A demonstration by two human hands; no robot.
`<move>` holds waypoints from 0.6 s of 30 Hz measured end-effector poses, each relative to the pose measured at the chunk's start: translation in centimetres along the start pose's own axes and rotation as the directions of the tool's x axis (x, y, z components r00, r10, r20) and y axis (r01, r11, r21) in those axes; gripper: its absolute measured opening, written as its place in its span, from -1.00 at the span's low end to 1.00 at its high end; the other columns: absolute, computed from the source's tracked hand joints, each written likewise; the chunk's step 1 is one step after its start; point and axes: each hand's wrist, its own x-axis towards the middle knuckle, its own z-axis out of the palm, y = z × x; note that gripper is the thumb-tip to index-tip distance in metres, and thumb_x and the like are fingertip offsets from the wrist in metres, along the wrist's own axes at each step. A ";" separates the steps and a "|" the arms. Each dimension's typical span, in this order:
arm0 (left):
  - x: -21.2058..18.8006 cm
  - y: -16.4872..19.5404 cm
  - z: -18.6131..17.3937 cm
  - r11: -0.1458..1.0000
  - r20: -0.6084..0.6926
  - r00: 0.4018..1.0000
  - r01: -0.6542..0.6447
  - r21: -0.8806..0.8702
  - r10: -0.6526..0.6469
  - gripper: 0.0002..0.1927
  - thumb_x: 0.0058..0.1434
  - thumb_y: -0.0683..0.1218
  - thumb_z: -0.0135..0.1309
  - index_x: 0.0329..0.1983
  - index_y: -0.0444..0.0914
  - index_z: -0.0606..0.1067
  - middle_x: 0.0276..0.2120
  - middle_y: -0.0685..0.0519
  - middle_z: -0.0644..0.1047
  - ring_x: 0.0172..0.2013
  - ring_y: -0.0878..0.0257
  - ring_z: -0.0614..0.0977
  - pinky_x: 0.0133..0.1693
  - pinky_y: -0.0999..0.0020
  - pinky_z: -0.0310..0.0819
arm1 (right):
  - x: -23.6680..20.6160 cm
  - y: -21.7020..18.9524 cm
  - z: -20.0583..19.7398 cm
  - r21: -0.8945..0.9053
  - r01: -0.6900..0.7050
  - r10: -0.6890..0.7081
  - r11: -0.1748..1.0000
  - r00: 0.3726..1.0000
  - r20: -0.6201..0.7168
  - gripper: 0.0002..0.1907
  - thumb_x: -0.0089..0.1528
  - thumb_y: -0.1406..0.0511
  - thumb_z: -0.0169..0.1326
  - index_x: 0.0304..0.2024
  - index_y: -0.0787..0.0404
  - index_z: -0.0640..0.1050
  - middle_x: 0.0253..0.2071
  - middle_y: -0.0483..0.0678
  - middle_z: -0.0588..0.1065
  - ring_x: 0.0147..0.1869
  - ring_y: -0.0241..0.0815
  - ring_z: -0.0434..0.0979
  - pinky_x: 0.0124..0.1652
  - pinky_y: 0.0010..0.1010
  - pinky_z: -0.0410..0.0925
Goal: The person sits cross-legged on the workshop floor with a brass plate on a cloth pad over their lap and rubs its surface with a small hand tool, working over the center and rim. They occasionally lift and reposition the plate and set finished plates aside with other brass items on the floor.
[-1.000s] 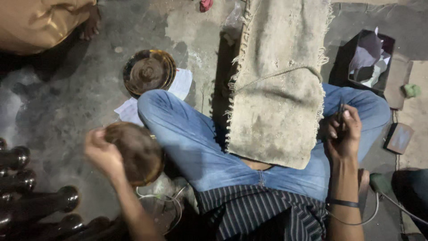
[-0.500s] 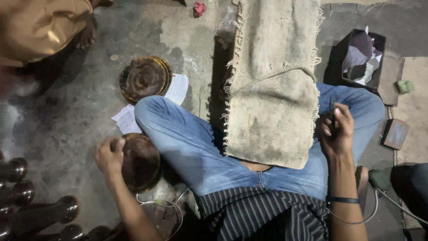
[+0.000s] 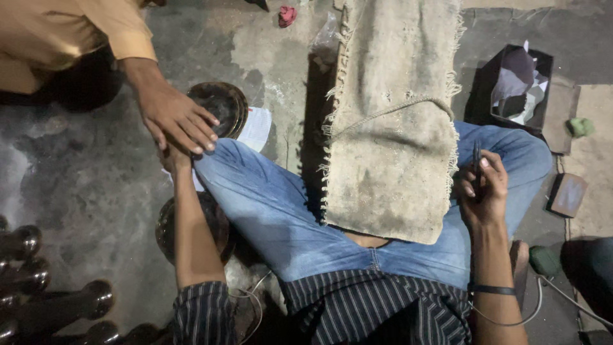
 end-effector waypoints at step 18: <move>-7.1 -12.6 -7.1 0.828 -0.807 0.591 -0.451 -0.332 -0.002 -0.72 0.29 -0.30 0.03 0.07 -0.39 0.46 0.09 -0.15 0.57 0.11 0.01 0.66 0.19 0.09 0.47 | -2.9 -2.2 -0.2 -0.034 0.090 -0.090 0.995 0.996 -0.018 -0.80 0.47 0.30 0.08 0.07 0.25 0.43 -0.35 -0.19 0.26 -0.31 -0.38 0.26 -0.40 -0.63 0.17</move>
